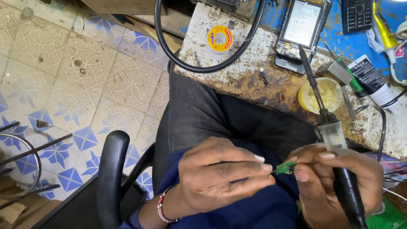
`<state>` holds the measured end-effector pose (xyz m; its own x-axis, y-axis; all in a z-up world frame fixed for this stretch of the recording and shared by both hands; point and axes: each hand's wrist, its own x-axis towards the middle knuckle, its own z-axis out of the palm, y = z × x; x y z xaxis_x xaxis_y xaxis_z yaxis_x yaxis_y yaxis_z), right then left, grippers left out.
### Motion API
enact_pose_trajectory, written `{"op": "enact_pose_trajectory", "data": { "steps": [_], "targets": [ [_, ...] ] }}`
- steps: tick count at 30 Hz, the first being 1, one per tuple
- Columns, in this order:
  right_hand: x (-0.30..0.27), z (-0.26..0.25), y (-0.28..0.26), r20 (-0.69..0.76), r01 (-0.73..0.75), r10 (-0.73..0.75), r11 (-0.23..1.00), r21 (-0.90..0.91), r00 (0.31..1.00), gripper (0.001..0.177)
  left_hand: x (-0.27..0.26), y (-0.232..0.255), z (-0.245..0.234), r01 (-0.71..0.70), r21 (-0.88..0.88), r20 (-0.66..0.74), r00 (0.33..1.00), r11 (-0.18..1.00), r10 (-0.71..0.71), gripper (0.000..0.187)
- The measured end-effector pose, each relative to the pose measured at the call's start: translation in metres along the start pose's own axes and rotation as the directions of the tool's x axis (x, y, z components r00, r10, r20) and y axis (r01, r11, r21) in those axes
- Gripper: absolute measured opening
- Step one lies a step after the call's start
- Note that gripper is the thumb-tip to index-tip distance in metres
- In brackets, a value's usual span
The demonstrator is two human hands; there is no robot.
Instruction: Soldering small electronic components onto a circuit board using a soldering iron.
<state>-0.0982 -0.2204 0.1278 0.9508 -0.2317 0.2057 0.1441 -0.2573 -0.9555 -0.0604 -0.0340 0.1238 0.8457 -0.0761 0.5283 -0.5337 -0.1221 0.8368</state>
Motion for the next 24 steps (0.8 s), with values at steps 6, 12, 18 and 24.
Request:
{"op": "enact_pose_trajectory", "data": {
  "steps": [6, 12, 18, 24],
  "targets": [
    [-0.002, -0.016, 0.004, 0.071, 0.033, -0.032, 0.999, -0.018, 0.997, 0.028, 0.002, -0.001, -0.003, -0.042, 0.007, 0.015, 0.999, 0.999, 0.042, 0.025],
    [-0.001, -0.017, 0.006, 0.166, 0.123, -0.112, 0.991, -0.054, 0.980, 0.031, -0.001, -0.001, -0.005, -0.054, -0.020, 0.022, 0.998, 0.998, 0.054, 0.029],
    [-0.012, -0.035, 0.027, 0.140, 0.057, -0.049, 0.997, -0.051, 0.989, 0.038, -0.002, -0.001, -0.004, -0.047, -0.033, 0.001, 0.999, 0.998, 0.047, 0.032],
    [-0.009, -0.017, 0.016, 0.082, 0.106, -0.104, 0.994, -0.017, 0.991, 0.035, -0.001, 0.000, -0.007, -0.028, -0.023, 0.015, 0.999, 0.999, 0.028, 0.030]
  ]
}}
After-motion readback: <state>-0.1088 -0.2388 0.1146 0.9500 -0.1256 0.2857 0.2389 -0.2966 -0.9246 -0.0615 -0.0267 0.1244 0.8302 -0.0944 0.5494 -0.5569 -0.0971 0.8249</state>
